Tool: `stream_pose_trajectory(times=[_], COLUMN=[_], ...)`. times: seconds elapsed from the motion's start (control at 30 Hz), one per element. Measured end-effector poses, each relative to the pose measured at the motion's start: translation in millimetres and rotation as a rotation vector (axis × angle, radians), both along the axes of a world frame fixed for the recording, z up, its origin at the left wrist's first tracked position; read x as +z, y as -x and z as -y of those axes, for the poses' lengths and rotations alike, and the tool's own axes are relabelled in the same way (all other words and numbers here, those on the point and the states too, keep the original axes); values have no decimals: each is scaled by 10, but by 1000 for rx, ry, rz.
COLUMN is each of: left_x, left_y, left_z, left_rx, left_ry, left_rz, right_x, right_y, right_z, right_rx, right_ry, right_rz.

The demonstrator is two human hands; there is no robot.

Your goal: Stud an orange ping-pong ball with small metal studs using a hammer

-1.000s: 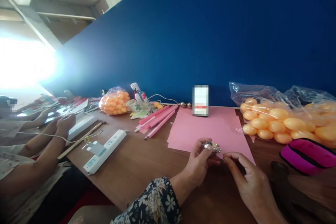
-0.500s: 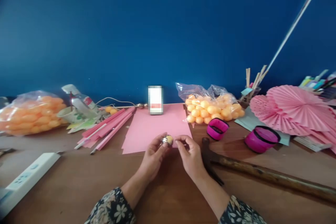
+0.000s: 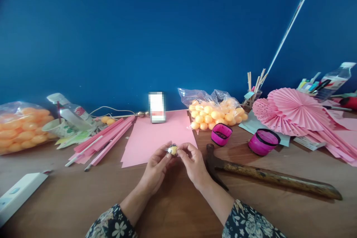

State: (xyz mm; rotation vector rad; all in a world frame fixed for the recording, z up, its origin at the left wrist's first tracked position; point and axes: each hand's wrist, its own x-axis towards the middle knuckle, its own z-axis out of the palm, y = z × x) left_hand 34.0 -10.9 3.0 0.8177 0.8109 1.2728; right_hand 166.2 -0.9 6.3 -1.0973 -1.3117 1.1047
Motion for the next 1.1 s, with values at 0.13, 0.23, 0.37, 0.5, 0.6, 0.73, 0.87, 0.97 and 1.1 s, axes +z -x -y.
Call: stream_pose_trajectory(times=[0.13,0.23,0.37,0.5,0.6,0.73,0.87,0.97,1.1], left_x=[0,12,30,28,13,6,11,9,-1], left_y=[4,6,3,1,3,9,13,12,14], left_z=[4,4,-8,-22,-28,-32,-37,-41,-42], left_rx=[17,33,61,75,77,71,85,91,95], left_ry=[-9,-21,-38,-53,-67,-61,-46,-41,-41], left_rz=[-56,-122,-130,-105,-115,-138,-140,-139,-152], right_x=[-12,-13,-10,-9,-13,-24,-21,-13,-21], right_y=[3,3,2,0,-2,-5,-3,-2,-8], right_z=[0,2,7,9,9,11,16,17,9], right_rx=[10,15,16,16,20,44,51,54,58], right_ry=[0,3,4,11,23,28,25,25,32], right_rz=[11,24,46,52,51,52,64,70,70])
